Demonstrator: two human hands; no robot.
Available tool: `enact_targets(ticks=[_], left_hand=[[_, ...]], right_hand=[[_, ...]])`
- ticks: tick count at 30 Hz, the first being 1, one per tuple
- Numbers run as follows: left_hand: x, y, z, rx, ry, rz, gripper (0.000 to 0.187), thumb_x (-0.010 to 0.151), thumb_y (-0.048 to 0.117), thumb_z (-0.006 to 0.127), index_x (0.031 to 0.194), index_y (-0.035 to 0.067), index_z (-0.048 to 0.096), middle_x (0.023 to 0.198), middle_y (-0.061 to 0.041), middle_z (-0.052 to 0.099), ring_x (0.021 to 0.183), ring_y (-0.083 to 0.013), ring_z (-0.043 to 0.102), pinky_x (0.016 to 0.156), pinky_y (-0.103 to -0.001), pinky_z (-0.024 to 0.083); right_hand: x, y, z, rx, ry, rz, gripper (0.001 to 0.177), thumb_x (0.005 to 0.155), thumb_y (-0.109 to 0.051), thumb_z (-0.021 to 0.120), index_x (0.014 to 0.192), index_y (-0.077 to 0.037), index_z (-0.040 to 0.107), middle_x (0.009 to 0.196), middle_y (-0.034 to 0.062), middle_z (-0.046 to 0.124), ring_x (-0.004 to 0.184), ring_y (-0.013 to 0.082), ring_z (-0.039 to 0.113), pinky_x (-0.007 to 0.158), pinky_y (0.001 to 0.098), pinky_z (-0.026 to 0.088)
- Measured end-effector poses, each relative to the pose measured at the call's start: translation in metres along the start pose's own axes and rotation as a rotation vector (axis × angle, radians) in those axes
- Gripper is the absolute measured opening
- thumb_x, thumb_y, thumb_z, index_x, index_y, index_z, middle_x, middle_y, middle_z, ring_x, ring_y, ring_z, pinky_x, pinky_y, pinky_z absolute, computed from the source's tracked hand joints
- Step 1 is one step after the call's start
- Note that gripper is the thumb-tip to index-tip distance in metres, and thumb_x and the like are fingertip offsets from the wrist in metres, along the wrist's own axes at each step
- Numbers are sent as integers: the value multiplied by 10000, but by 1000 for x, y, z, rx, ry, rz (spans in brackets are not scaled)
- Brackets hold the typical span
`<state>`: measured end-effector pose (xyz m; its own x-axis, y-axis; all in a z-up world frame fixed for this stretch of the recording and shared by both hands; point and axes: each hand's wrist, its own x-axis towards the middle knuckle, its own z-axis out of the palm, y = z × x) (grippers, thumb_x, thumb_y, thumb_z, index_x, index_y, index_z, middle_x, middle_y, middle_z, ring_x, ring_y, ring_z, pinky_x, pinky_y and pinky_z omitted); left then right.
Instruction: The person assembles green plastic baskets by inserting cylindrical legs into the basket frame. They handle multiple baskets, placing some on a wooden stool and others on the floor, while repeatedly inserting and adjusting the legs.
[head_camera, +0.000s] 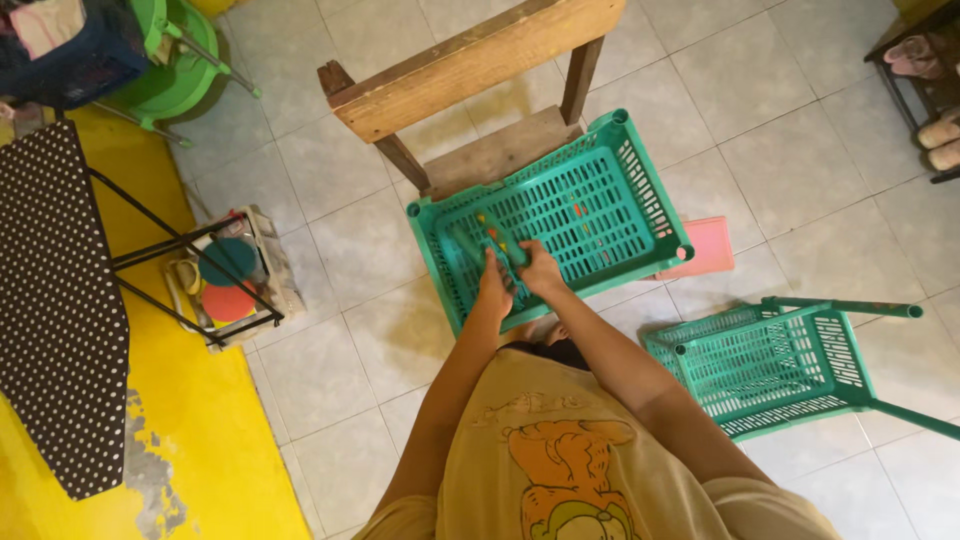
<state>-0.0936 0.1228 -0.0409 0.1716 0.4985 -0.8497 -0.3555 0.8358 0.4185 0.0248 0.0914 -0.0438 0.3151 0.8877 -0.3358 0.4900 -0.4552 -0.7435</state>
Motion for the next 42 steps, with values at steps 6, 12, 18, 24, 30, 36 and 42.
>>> enact_targets(ticks=[6,12,18,24,30,36,42], left_hand=[[-18,3,-13,239,85,74,778,856,725,507,1456,232,552,1448,13,537,1212,-203,477,951,-441,370],[-20,-6,-20,429,43,561,564,1033,502,532,1232,-2,686,1218,-97,719,1093,-227,640,950,-331,484],[-33,-48,20,551,-104,854,397,1037,294,577,1230,-46,649,1211,-152,697,1098,-245,650,981,-354,508],[-105,-132,82,911,-608,793,315,1067,226,560,1257,3,675,1239,-151,697,1132,-238,650,1007,-350,499],[-145,-253,93,1228,-905,596,377,1018,253,585,1326,43,640,1232,-135,712,1100,-227,672,963,-350,529],[-115,-390,61,1395,-940,405,384,991,253,626,1295,21,651,1250,-149,718,1163,-240,686,987,-345,526],[-68,-474,37,1619,-892,350,422,929,285,659,1262,25,673,1218,-138,733,1106,-246,717,947,-359,553]], right_hand=[[-4,-12,12,128,-91,3,603,774,-154,777,1335,-107,560,1190,152,725,1125,318,694,968,404,538],[-19,-9,15,258,-200,32,453,862,-159,727,1308,-114,663,1212,104,741,1134,226,708,976,359,551],[-66,12,-13,460,51,105,328,965,-216,681,1269,-95,704,1109,106,777,1022,204,750,911,333,583],[-160,105,-77,959,442,127,298,964,-86,636,1246,9,653,1113,109,750,1008,190,719,895,334,590],[-285,199,-89,1226,782,254,258,1008,-75,601,1229,47,652,1120,121,747,1023,213,727,904,335,605],[-376,284,-70,1192,923,555,272,967,-64,619,1217,35,662,1100,111,751,955,185,728,792,333,614],[-417,384,-59,1011,1027,862,293,938,-116,627,1205,-25,706,1026,128,773,874,206,741,748,343,608]])
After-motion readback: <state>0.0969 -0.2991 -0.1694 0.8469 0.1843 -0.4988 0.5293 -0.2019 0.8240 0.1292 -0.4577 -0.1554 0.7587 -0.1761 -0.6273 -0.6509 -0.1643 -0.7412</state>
